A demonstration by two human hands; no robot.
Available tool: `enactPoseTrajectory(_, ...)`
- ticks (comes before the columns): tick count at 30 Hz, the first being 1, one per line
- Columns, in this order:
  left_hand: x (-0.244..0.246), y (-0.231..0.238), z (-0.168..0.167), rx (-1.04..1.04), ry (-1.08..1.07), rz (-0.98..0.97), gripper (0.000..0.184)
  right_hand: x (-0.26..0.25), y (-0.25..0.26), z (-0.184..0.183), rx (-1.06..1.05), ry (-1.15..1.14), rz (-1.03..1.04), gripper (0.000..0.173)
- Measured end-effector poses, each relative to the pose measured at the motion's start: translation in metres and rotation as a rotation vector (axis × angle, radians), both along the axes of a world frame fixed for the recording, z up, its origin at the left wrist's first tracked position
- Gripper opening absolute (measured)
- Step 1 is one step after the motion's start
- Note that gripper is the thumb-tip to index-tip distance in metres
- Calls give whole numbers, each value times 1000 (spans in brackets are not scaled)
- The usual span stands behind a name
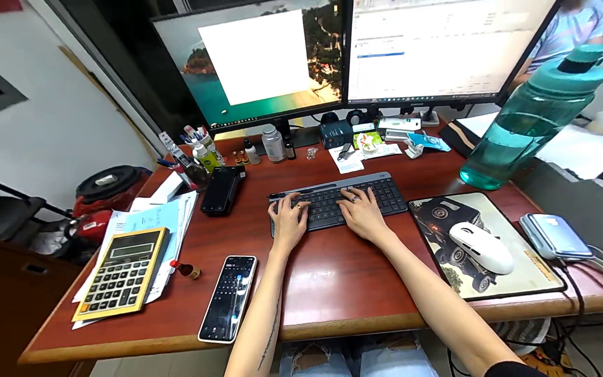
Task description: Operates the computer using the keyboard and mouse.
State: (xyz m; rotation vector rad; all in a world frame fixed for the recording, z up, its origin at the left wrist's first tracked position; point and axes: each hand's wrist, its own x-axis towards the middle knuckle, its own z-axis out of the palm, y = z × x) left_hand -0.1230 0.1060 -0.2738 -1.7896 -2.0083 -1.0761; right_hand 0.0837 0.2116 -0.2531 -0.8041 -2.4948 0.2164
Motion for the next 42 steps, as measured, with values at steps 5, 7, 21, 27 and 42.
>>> enactPoseTrajectory(5, -1, 1, -1, 22, -7, 23, 20, 0, 1, 0, 41, 106, 99, 39)
enactPoseTrajectory(7, -1, 0, 0, 27, -12, 34, 22, -1, 0, 0, 24, 91, 183, 39)
enactPoseTrajectory(21, -3, 0, -1, 72, -51, 83, 28, -3, -4, -3, -8, 7, 243, 39)
enactPoseTrajectory(27, -4, -1, 1, 85, -69, 107, 27, 2, 3, 1, -64, 14, 130, 38)
enactPoseTrajectory(42, -9, -2, 2, 128, -166, 134, 18, 36, 43, 15, -251, 27, -179, 42)
